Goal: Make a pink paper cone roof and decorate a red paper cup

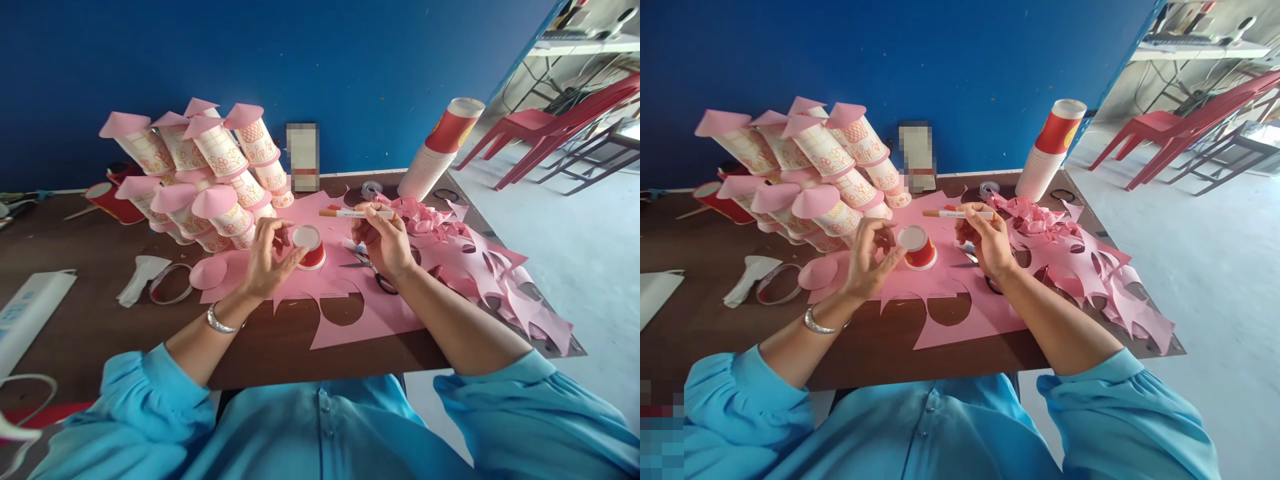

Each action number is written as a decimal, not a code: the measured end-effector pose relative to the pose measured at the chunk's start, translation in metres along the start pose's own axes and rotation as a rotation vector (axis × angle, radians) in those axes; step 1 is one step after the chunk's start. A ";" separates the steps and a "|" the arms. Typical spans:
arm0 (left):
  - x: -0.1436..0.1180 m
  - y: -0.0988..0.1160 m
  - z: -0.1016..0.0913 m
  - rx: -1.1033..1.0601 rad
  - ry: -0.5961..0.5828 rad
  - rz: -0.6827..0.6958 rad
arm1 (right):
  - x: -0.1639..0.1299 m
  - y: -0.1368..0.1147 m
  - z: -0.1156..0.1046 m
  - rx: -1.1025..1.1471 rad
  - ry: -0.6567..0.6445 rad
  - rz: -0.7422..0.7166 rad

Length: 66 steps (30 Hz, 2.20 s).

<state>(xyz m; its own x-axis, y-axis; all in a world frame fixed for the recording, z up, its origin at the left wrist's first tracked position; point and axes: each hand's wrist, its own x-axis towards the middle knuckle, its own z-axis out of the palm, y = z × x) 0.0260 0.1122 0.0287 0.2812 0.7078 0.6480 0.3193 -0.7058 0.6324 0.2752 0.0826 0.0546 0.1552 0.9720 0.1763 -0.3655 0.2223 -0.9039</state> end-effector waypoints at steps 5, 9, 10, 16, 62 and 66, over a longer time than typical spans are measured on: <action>-0.002 -0.001 0.002 0.063 0.069 0.094 | -0.005 -0.001 0.004 0.018 -0.068 0.005; 0.001 0.016 -0.005 0.132 -0.003 0.326 | -0.014 -0.001 0.009 0.040 -0.205 0.071; 0.002 0.020 -0.006 0.156 -0.033 0.369 | -0.016 -0.001 0.010 0.045 -0.228 0.091; 0.000 0.027 -0.007 0.301 -0.058 0.441 | -0.021 0.000 0.014 0.004 -0.206 0.112; 0.000 0.028 -0.003 0.222 -0.018 0.423 | -0.045 0.004 0.022 -0.349 -0.262 -0.340; 0.002 0.022 -0.004 0.246 0.025 0.395 | -0.042 -0.003 0.014 -0.548 -0.230 -0.552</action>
<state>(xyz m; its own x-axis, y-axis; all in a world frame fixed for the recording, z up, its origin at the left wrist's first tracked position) 0.0295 0.0978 0.0455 0.4038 0.3833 0.8307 0.3981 -0.8912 0.2177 0.2573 0.0423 0.0555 -0.0325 0.7378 0.6742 0.2197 0.6633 -0.7153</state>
